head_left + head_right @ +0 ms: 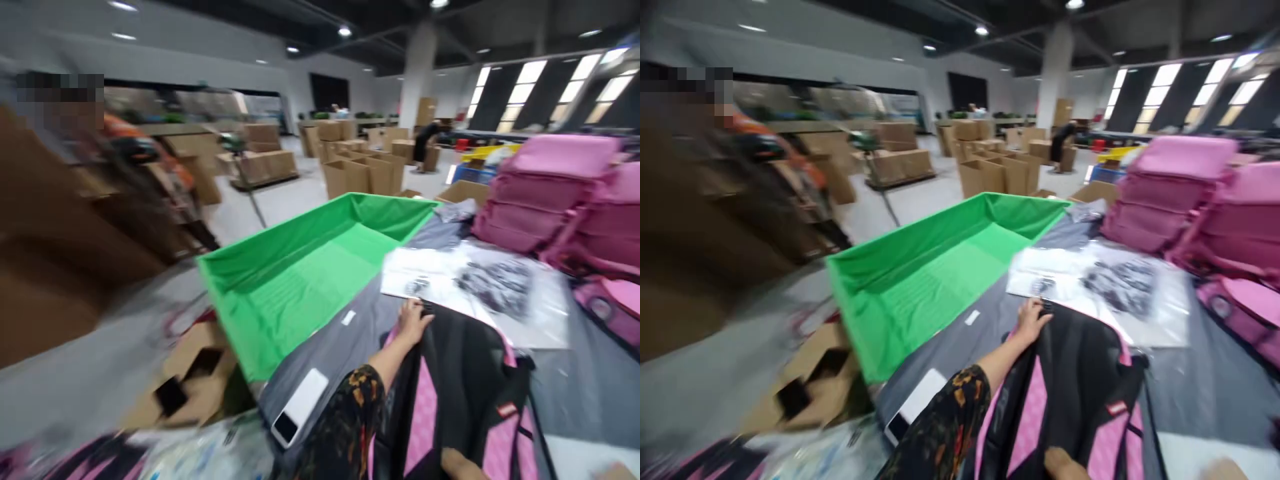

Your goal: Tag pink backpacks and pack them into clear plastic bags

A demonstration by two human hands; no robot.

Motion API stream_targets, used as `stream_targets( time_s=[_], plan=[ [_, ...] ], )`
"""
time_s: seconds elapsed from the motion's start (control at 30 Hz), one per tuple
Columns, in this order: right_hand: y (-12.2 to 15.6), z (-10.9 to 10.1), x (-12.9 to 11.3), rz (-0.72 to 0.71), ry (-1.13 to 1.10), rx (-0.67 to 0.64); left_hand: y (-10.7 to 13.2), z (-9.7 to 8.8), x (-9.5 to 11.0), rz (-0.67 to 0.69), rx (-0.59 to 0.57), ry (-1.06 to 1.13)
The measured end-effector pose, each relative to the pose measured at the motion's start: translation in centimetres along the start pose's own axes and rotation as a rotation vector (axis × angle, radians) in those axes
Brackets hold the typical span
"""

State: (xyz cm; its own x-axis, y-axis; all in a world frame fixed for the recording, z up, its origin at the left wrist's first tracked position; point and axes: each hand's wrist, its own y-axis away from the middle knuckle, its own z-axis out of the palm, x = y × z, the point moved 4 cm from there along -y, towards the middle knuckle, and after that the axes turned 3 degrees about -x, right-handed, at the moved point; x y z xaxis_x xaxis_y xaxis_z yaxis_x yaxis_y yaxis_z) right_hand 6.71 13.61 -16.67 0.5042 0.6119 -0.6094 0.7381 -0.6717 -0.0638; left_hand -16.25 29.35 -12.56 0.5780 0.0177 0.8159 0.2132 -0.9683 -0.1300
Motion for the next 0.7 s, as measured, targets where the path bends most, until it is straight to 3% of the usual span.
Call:
stream_targets(
  time_s=[0.07,0.17,0.27,0.33,0.4,0.53,0.7],
  plan=[
    [1.3,-2.2,1.2,0.113,-0.006,0.099,0.4,0.6,-1.5,-0.006,0.006,-0.065],
    [1.2,-8.3,5.5,0.411,0.003,0.348,0.8,0.9,-2.0,-0.006,0.051,-0.142],
    [-0.2,-13.8,10.6,0.793,0.064,0.554,0.6,2.2,0.5,0.135,-0.017,-0.198],
    [-2.2,-15.3,12.9,0.896,0.058,0.572,0.6,4.3,3.1,0.316,-0.167,-0.219],
    [-4.4,-15.6,13.7,0.912,0.049,0.578,0.9,6.9,5.4,0.487,-0.346,-0.222],
    [-5.7,-15.1,10.9,0.873,0.093,0.665,2.2,12.2,7.4,0.717,-0.613,-0.191],
    [-2.2,-12.3,3.9,0.609,0.085,0.698,4.7,16.0,7.1,0.849,-0.709,-0.094]
  ],
)
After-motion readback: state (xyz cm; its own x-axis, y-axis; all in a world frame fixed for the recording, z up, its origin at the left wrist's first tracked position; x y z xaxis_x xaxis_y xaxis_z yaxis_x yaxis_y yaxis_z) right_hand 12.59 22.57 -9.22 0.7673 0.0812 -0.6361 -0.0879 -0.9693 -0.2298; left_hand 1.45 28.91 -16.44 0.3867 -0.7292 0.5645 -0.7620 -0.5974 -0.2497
